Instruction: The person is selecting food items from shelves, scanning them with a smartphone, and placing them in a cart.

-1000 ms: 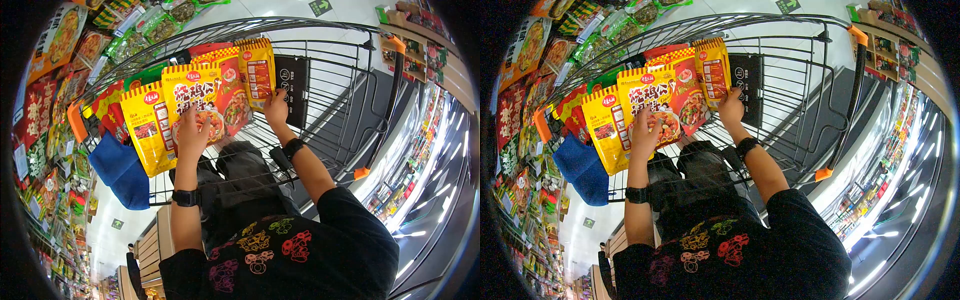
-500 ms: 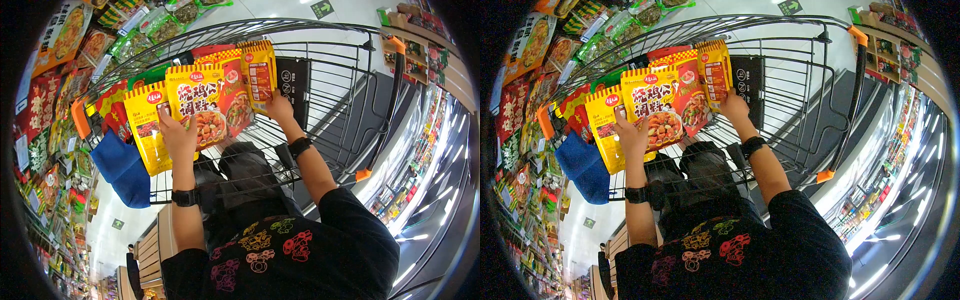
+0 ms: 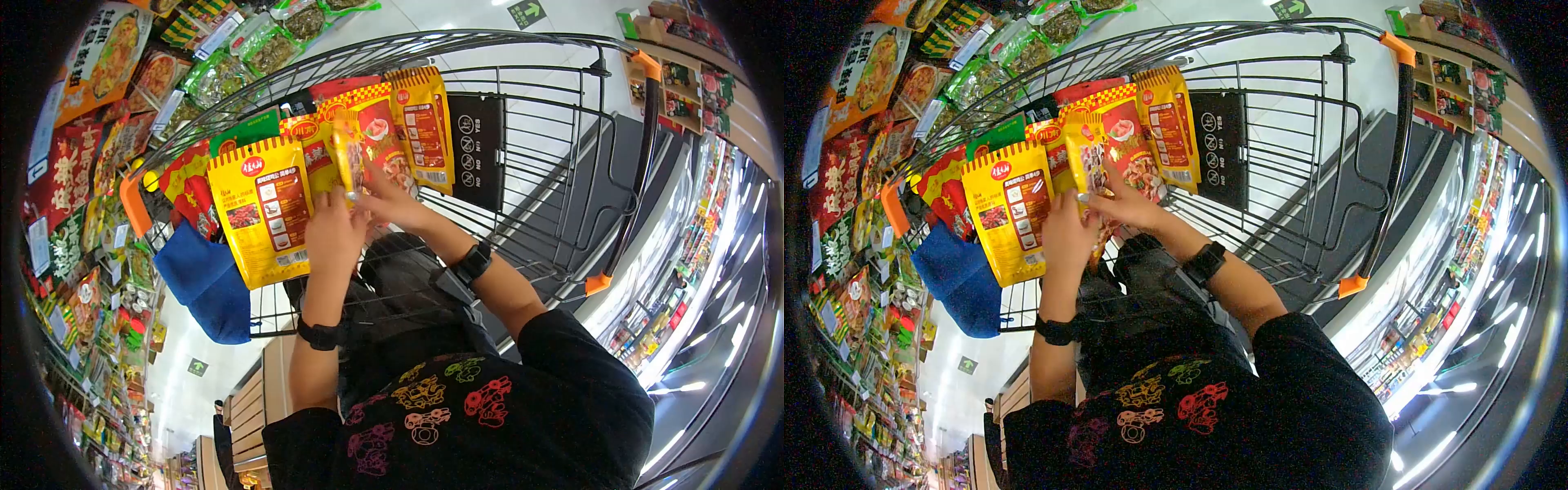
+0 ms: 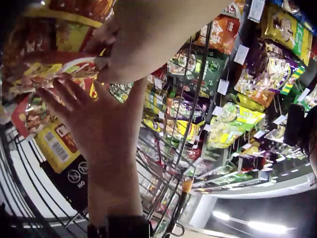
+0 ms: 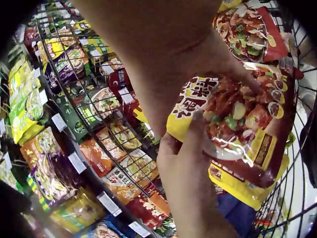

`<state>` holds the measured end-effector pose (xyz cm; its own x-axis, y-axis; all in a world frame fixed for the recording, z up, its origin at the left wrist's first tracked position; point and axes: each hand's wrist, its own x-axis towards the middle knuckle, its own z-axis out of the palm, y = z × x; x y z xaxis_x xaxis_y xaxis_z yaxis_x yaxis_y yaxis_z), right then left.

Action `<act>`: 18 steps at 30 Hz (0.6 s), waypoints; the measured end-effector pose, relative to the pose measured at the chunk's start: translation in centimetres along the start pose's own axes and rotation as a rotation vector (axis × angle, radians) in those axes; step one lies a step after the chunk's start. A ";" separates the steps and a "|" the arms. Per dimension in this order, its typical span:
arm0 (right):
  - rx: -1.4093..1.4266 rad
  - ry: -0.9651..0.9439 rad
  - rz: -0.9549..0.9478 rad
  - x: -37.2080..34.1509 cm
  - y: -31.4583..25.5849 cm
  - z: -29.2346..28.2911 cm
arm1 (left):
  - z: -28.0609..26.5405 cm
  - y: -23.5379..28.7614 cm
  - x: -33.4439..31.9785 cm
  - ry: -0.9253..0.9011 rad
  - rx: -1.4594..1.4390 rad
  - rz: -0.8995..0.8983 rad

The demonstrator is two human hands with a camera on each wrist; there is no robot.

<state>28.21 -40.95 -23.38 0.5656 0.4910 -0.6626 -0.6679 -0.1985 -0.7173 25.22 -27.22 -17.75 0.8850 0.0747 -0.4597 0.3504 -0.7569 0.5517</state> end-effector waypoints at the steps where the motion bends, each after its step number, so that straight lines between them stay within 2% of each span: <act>1: 0.089 -0.024 -0.012 -0.4 -1.2 0.1 | 0.1 0.6 -0.1 -0.031 -0.031 0.027; 2: 0.208 -0.033 0.058 -1.1 -2.5 0.1 | 0.2 1.1 -0.3 -0.160 -0.067 0.037; 5: 0.302 -0.092 0.205 -2.1 -3.6 -1.5 | 0.7 2.1 -1.0 -0.213 -0.310 0.165; 6: 0.409 -0.066 0.184 -2.4 -4.2 -1.8 | 0.7 2.2 -1.1 -0.231 -0.390 0.209; 7: 0.469 -0.013 0.292 -2.1 -3.0 -3.0 | 0.7 2.2 -1.2 -0.248 -0.415 0.250; 9: 0.479 0.079 0.276 -2.6 -3.1 -4.1 | 0.5 2.2 -1.2 -0.282 -0.462 0.334; 10: 0.482 0.104 0.278 -2.8 -3.0 -4.6 | 0.4 2.2 -1.3 -0.359 -0.476 0.272; 13: 0.505 0.174 0.287 -3.0 -2.2 -6.2 | 1.3 1.1 -1.1 -0.297 -0.323 0.281; 16: 0.585 0.213 0.283 -2.9 -1.5 -6.9 | 1.7 -0.1 -0.7 -0.253 -0.119 0.211; 18: 0.612 0.198 0.265 -2.9 -1.2 -7.0 | 2.1 -0.9 -0.2 -0.228 -0.087 0.146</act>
<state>30.78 -48.12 -22.09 0.3845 0.3164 -0.8672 -0.9154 0.2519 -0.3140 24.04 -27.97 -19.62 0.8394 -0.1868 -0.5104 0.2580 -0.6897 0.6766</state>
